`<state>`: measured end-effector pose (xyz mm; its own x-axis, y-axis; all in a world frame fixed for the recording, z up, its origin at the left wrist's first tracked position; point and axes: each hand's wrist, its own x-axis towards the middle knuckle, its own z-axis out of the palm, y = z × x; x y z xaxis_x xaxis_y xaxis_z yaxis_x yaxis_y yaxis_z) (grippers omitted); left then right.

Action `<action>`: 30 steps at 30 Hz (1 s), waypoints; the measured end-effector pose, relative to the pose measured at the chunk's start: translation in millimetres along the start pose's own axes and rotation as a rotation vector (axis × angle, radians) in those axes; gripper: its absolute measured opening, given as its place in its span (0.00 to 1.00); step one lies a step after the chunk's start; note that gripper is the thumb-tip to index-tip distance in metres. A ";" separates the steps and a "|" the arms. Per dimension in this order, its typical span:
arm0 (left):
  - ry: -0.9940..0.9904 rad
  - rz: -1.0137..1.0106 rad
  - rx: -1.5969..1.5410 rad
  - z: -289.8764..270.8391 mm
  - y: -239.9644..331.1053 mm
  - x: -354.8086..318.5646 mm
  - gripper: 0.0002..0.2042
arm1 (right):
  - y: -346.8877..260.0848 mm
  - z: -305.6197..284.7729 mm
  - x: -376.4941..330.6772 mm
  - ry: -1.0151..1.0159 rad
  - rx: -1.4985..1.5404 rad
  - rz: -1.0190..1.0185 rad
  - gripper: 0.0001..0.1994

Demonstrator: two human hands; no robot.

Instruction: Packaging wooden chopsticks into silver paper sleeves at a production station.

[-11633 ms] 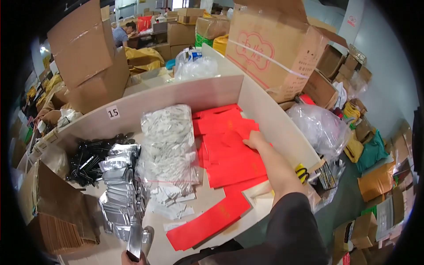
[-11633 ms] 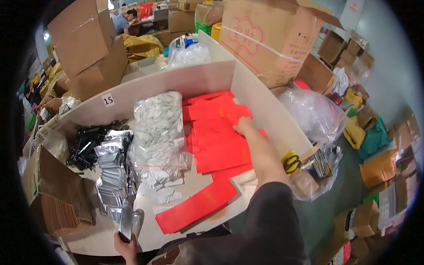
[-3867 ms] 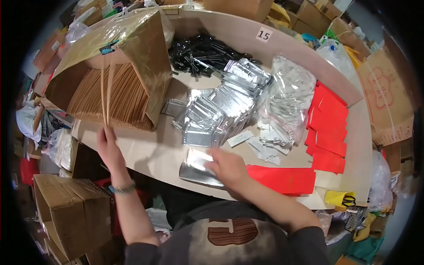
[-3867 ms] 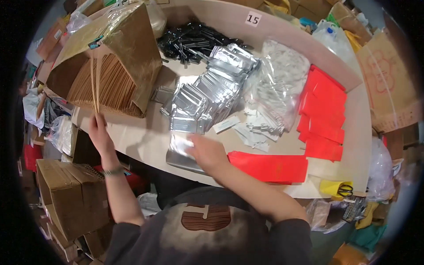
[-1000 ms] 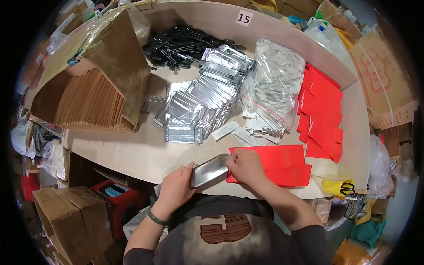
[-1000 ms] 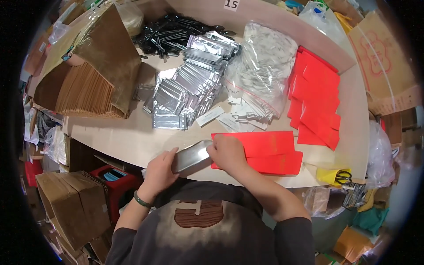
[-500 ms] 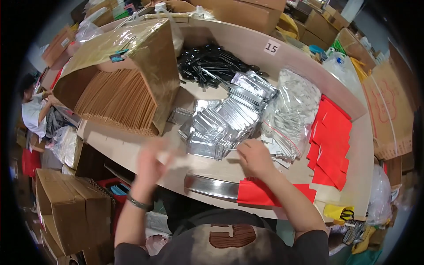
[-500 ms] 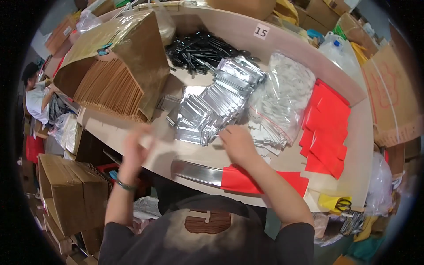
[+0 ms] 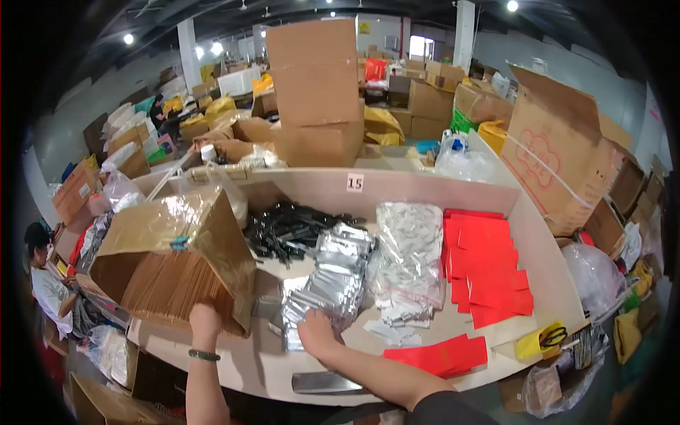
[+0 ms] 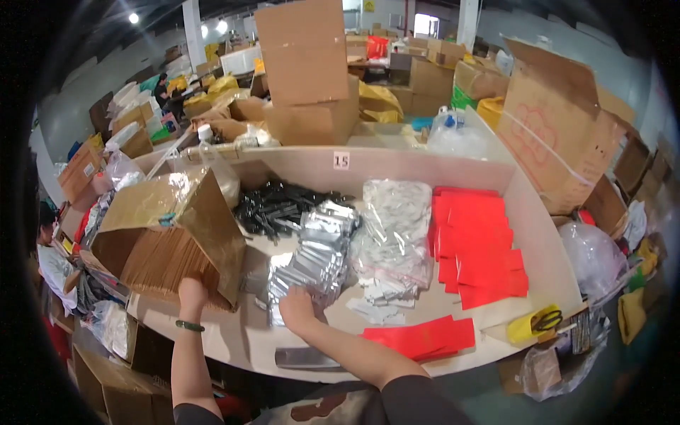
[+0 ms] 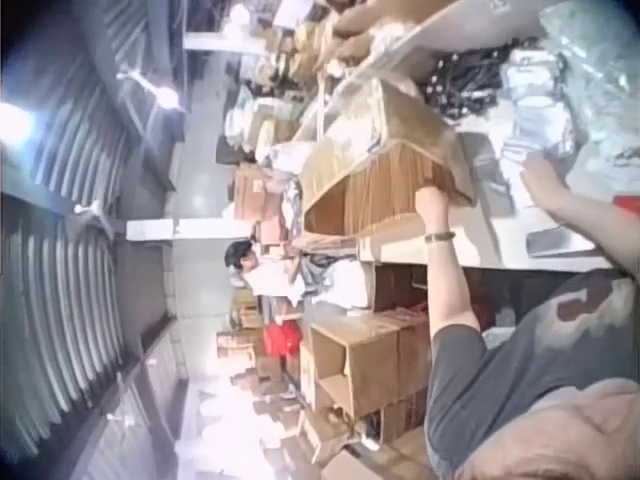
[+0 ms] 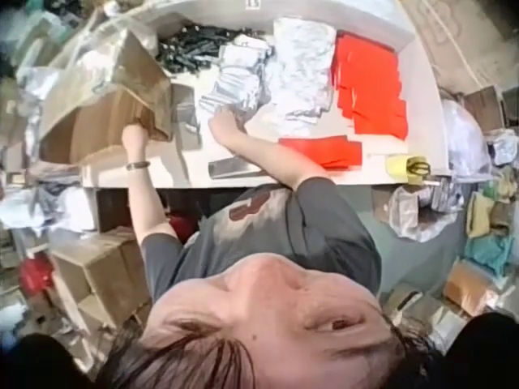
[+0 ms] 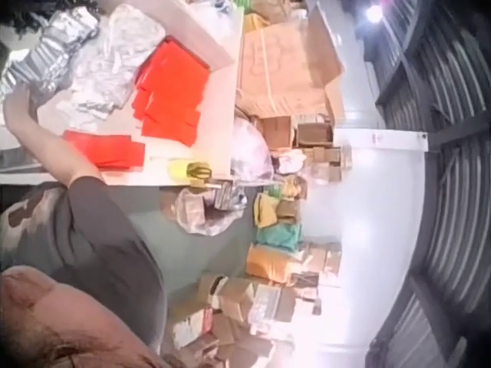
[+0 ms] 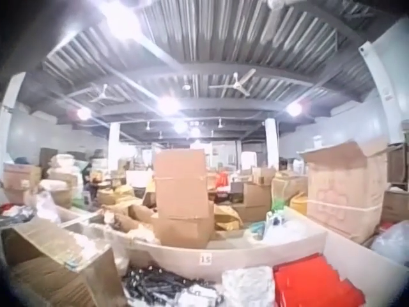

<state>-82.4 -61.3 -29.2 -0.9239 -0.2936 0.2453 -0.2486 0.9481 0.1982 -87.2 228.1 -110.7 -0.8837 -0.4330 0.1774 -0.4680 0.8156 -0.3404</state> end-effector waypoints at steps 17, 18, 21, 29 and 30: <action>-0.118 -0.198 -0.902 10.9 53.4 -224.0 0.07 | 9.3 -88.2 -111.3 -0.295 0.311 -0.253 0.08; -0.220 -0.226 -0.939 12.4 57.1 -216.2 0.07 | 11.0 -86.0 -115.1 -0.198 0.203 -0.327 0.08; -0.417 -0.327 -1.104 4.6 44.1 -204.2 0.04 | 23.1 -107.9 -133.4 -0.058 0.193 -0.351 0.11; -0.321 0.376 -0.928 27.4 169.2 -201.9 0.07 | 49.5 -120.8 -151.5 -0.209 0.167 -0.347 0.21; -0.319 0.385 -0.924 31.3 168.2 -207.3 0.07 | 46.3 -128.2 -150.8 -0.209 0.162 -0.264 0.22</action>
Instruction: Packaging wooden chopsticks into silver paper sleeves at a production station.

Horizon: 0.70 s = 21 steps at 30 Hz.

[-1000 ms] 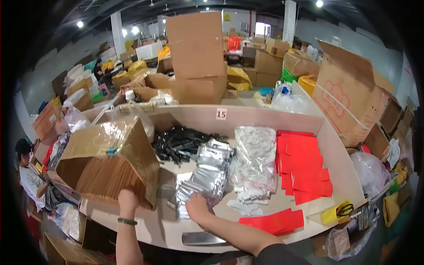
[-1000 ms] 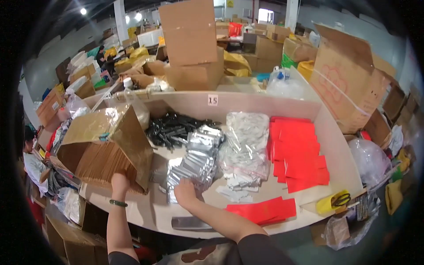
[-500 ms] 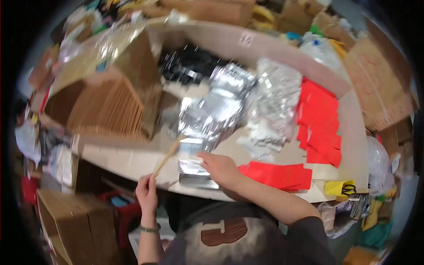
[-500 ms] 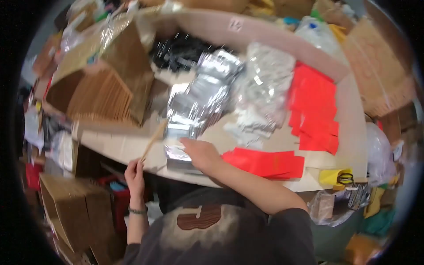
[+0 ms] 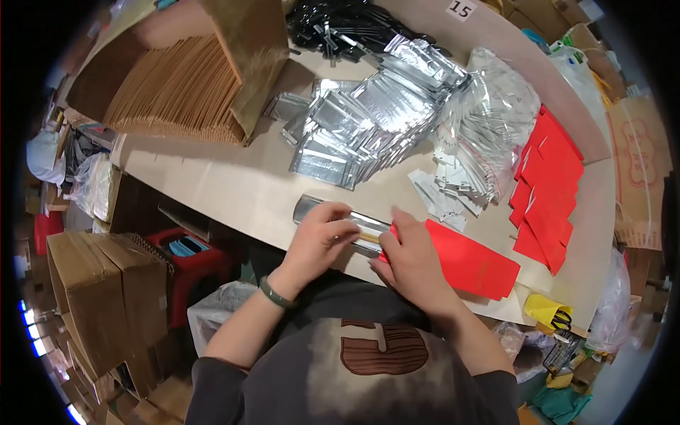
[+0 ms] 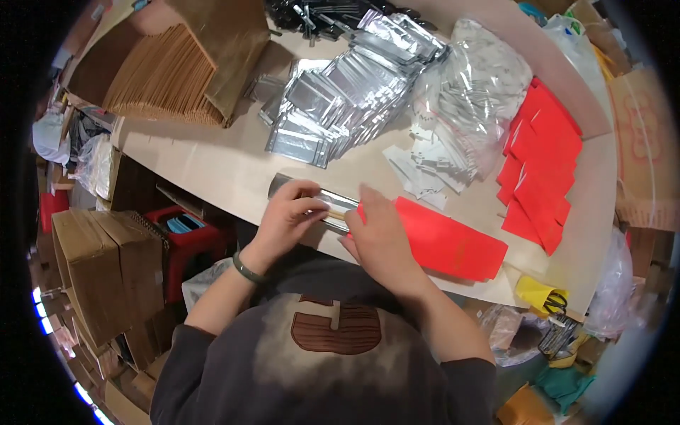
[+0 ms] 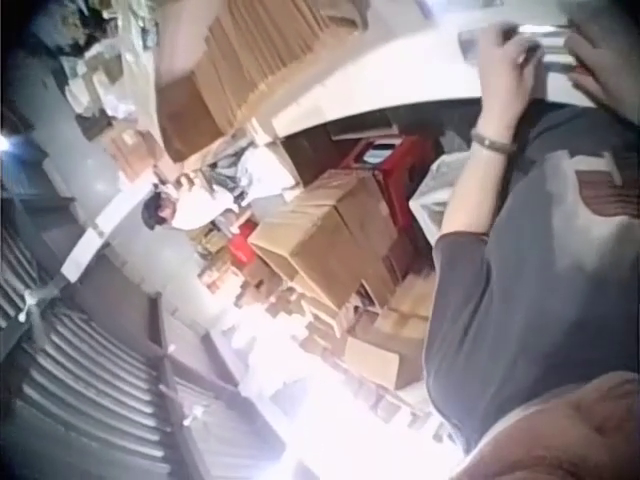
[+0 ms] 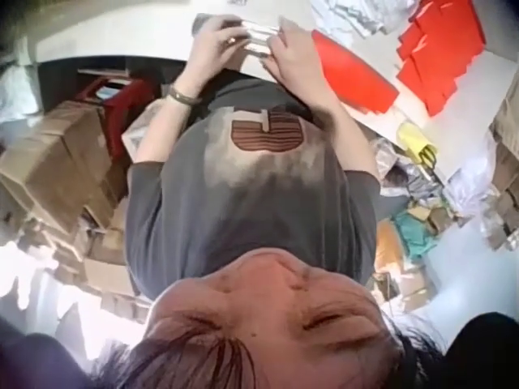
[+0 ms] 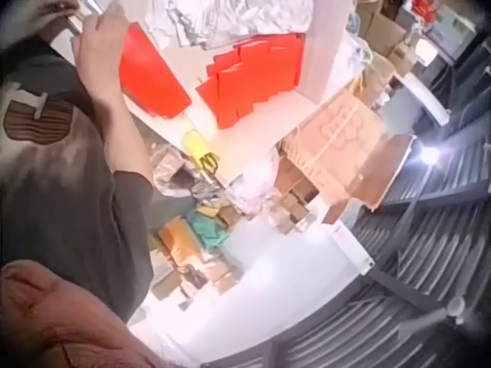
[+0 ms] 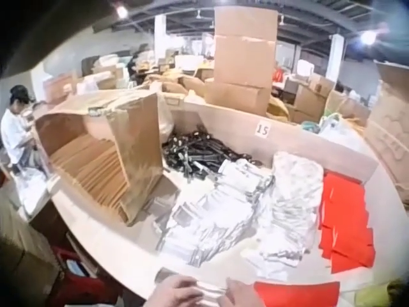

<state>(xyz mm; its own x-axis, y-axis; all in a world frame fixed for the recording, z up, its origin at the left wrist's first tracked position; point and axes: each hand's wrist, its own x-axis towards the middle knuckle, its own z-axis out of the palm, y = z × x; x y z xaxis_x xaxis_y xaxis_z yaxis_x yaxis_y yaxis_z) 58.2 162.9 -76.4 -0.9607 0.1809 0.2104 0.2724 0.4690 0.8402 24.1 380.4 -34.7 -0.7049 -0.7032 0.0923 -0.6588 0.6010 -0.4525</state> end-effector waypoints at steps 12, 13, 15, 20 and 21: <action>-0.124 0.124 0.607 -6.9 41.9 22.1 0.39 | 25.9 -23.5 -3.1 0.070 0.043 -0.141 0.18; -0.291 0.105 0.643 -5.4 32.4 19.9 0.33 | 25.2 -24.9 -4.2 0.022 0.073 -0.254 0.14; -0.305 0.040 0.646 -6.6 24.8 22.3 0.24 | 41.7 -47.2 -11.6 0.073 0.089 -0.192 0.11; -0.341 -0.364 0.192 -13.7 45.0 25.6 0.21 | 111.6 -106.3 -66.9 0.025 -0.131 0.217 0.17; -0.471 -0.416 -0.030 -9.8 48.2 23.4 0.22 | 96.8 -98.9 -71.6 -0.024 -0.198 0.107 0.23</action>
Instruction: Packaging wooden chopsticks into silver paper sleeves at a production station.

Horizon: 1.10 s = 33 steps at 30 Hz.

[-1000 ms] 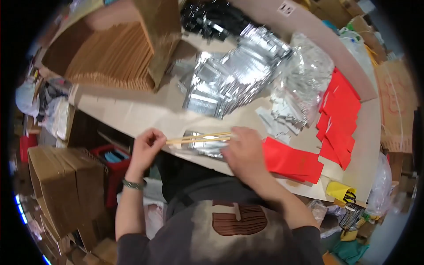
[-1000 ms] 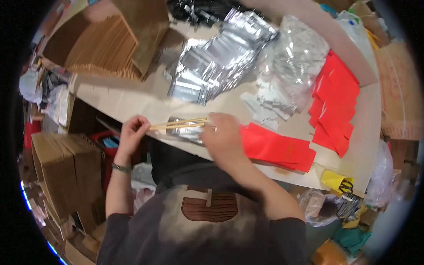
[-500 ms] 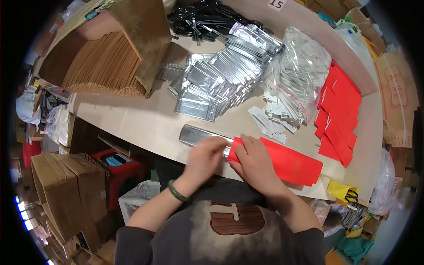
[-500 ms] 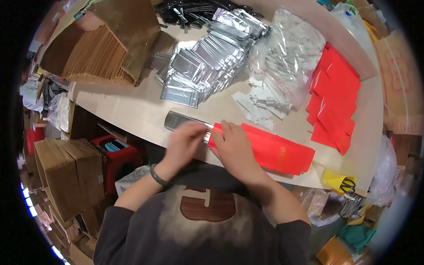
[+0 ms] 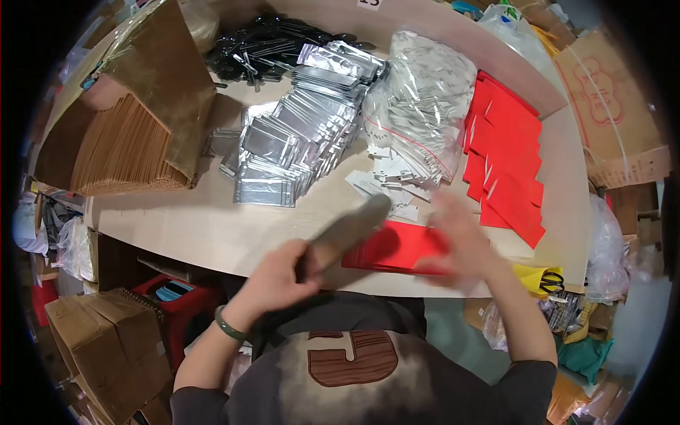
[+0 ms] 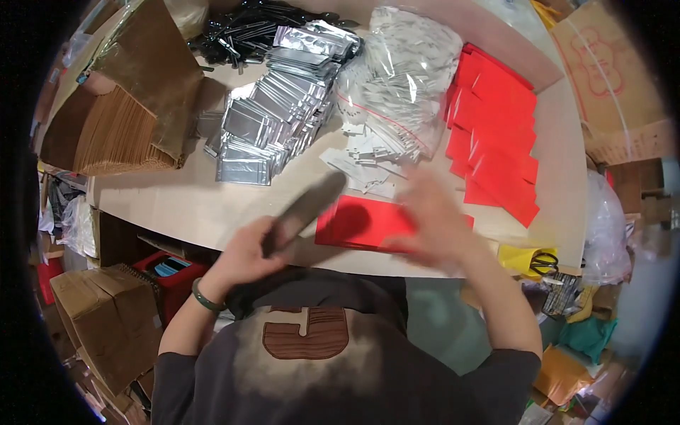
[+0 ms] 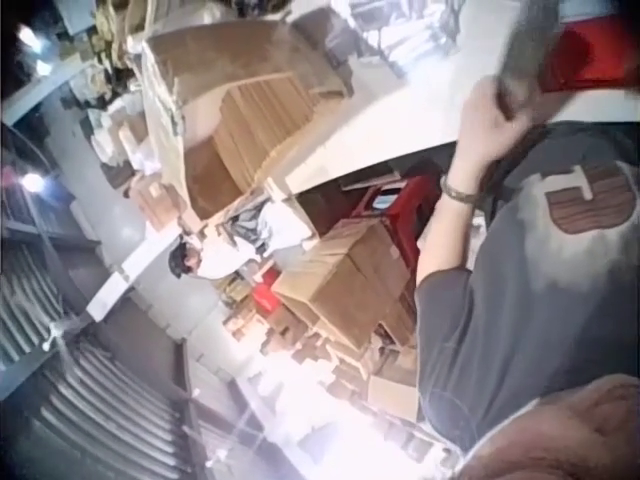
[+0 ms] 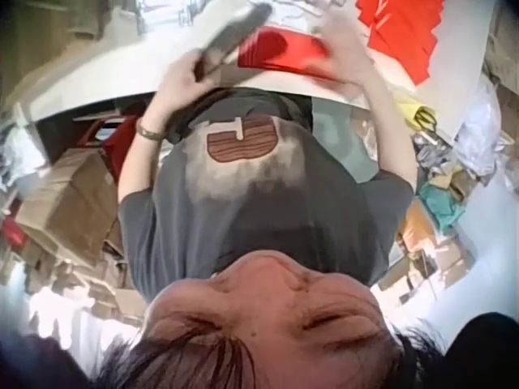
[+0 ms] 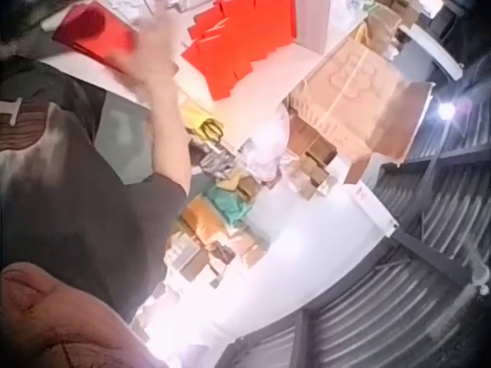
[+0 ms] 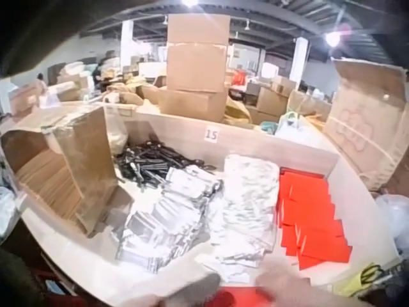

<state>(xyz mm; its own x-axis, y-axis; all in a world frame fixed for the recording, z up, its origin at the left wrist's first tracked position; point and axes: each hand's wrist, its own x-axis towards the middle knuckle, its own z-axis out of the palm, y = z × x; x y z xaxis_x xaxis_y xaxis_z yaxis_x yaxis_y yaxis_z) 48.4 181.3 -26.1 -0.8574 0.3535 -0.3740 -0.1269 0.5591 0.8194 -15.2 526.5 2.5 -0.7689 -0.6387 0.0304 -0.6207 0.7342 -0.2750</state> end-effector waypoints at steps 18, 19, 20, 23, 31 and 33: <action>0.194 0.128 0.370 -3.5 -39.1 -17.9 0.30 | -90.6 56.7 57.8 -0.222 0.402 0.523 0.13; 0.136 0.174 0.408 -7.3 -35.7 -14.0 0.30 | -103.7 67.9 61.7 -0.211 0.378 0.405 0.12; 0.080 0.213 0.445 -11.2 -31.9 -12.0 0.30 | -115.1 77.1 64.3 -0.206 0.355 0.282 0.11; 0.140 0.323 0.432 -18.8 -21.0 0.7 0.34 | -104.6 66.7 102.5 -0.136 0.277 0.229 0.11; 0.914 0.271 0.392 -123.1 -69.0 -42.6 0.18 | -37.0 63.5 117.6 0.186 0.082 0.326 0.07; 1.102 0.162 0.542 -173.7 -69.7 -43.8 0.13 | -47.9 71.8 137.3 0.319 0.129 0.148 0.06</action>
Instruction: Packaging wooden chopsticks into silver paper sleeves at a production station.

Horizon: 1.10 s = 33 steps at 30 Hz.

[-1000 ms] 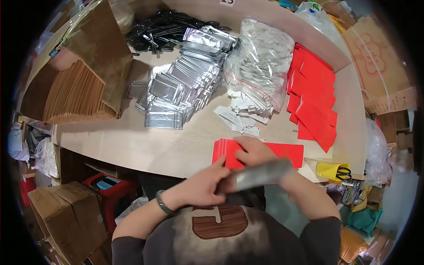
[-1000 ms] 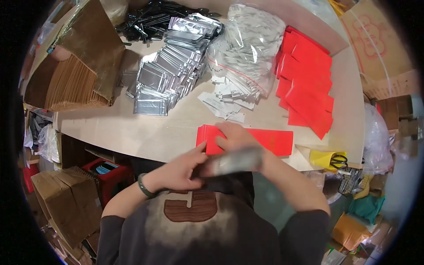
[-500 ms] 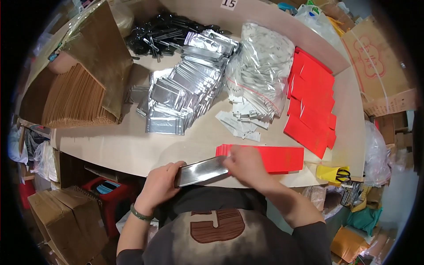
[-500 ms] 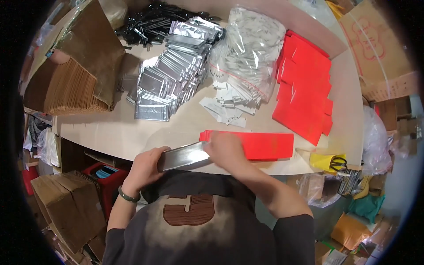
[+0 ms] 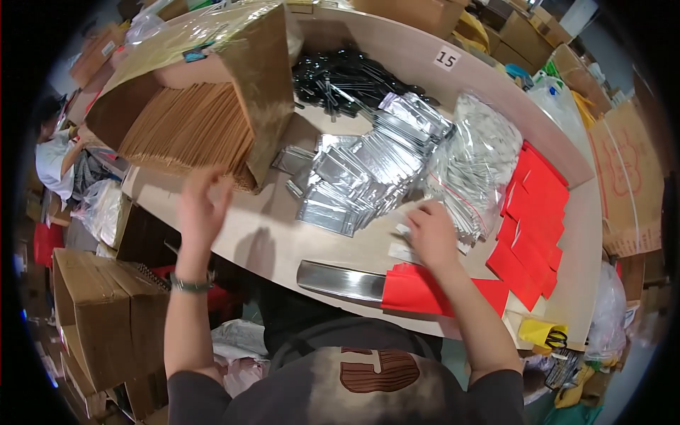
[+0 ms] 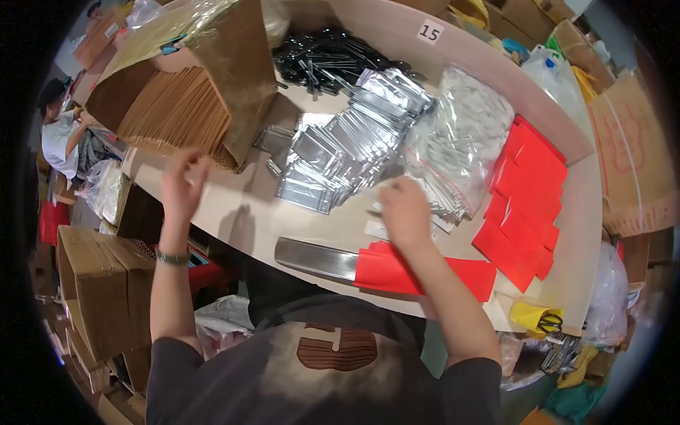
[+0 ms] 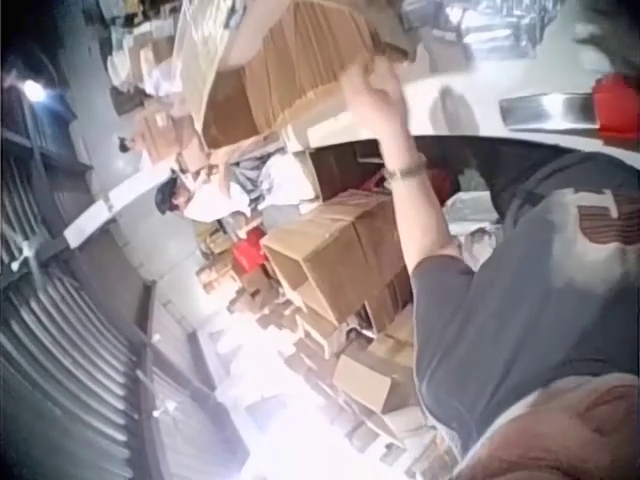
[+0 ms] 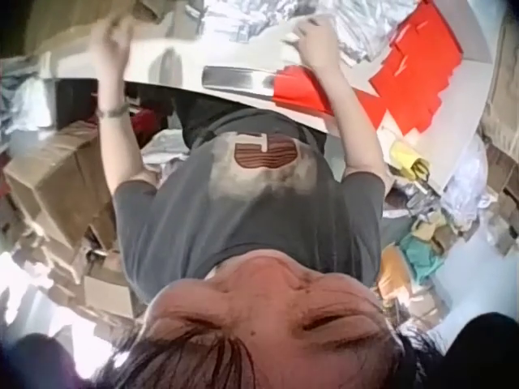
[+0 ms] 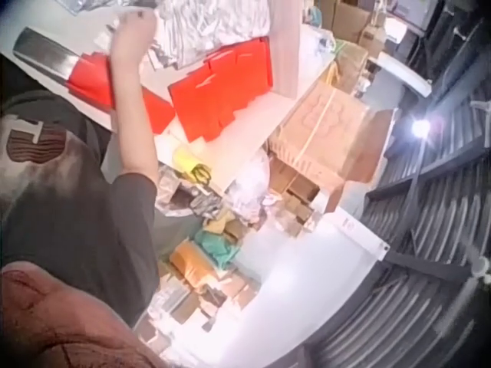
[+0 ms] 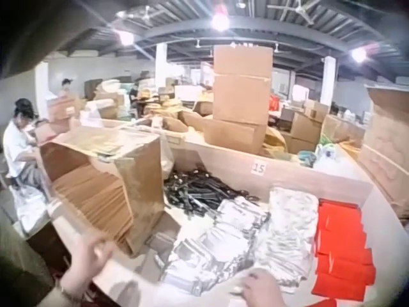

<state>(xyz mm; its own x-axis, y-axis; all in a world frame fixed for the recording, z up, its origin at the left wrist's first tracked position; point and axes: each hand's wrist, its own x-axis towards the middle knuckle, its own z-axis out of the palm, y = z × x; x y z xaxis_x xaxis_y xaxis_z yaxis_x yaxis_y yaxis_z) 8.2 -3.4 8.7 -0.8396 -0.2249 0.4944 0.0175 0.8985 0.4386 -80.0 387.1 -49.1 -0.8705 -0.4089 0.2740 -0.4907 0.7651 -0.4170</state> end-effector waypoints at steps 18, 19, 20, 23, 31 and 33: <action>0.271 -0.239 0.116 42.0 -63.3 45.3 0.12 | -86.5 40.3 -36.2 -0.269 0.330 -0.239 0.05; 0.265 -0.251 0.120 41.9 -63.5 41.8 0.12 | -89.7 40.8 -42.1 -0.348 0.278 -0.342 0.05; 0.249 -0.212 0.188 41.0 -63.9 41.3 0.12 | -91.1 38.1 -44.1 -0.353 0.195 -0.422 0.05; 0.348 -0.068 0.311 34.7 -51.8 41.9 0.11 | -96.7 29.8 -39.9 -0.224 0.302 -0.251 0.06; 0.139 -0.487 -0.368 66.8 41.7 -133.2 0.08 | -89.8 35.2 -61.6 -0.179 0.294 -0.274 0.04; -0.200 -0.481 -0.394 72.1 91.3 -146.6 0.17 | -85.2 33.5 -60.7 -0.207 0.402 -0.125 0.04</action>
<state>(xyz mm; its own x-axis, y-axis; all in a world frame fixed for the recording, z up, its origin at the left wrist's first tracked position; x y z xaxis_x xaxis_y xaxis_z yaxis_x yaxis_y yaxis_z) 93.7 138.8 -77.9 -0.8874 -0.4592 0.0414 -0.2202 0.5011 0.8369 13.3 330.1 -59.2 -0.7734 -0.6074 0.1816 -0.5326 0.4672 -0.7057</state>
